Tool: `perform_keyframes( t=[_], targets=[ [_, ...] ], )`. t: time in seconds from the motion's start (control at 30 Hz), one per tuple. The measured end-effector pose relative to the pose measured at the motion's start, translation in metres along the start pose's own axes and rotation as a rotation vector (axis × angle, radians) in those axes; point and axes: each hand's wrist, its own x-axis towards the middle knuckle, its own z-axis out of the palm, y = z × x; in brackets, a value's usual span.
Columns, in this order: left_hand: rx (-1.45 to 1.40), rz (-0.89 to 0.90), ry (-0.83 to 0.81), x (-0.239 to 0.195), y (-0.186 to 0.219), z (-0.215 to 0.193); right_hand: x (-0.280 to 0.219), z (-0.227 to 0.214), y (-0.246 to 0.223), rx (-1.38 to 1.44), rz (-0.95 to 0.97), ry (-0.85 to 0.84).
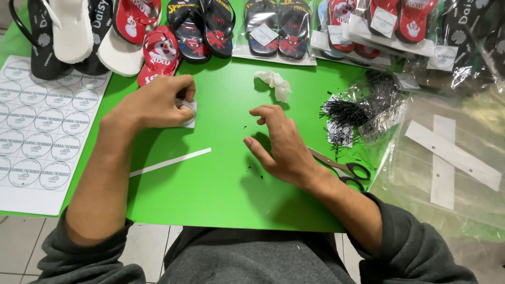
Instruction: Peeling circular labels from a sheet and applying them to the heel area of flip-flop sandals, followed by wiping the surface.
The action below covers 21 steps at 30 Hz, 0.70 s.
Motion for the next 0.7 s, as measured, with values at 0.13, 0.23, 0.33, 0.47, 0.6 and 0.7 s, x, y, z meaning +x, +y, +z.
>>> perform_keyframes(
  t=[0.13, 0.23, 0.33, 0.47, 0.6, 0.7],
  targets=[
    [0.035, -0.084, -0.041, -0.001, 0.006, -0.008, 0.0, -0.001, -0.001, -0.011, 0.021, -0.025],
    [0.1, -0.071, -0.04, -0.002, 0.013, -0.008, 0.001, -0.002, 0.001, -0.087, 0.013, -0.054],
    [0.129, -0.046, -0.045, -0.002, 0.013, -0.006, -0.001, -0.002, -0.001, -0.183, -0.002, -0.099],
    [0.232, -0.01, -0.053, 0.001, 0.01, -0.004, -0.002, -0.001, -0.009, -0.297, -0.184, -0.146],
    [0.312, -0.005, -0.049, 0.0, 0.007, 0.0, -0.005, 0.002, -0.015, -0.289, -0.226, -0.23],
    [0.323, -0.014, -0.07, 0.0, 0.014, 0.001, -0.006, 0.002, -0.018, -0.301, -0.252, -0.253]
  ],
)
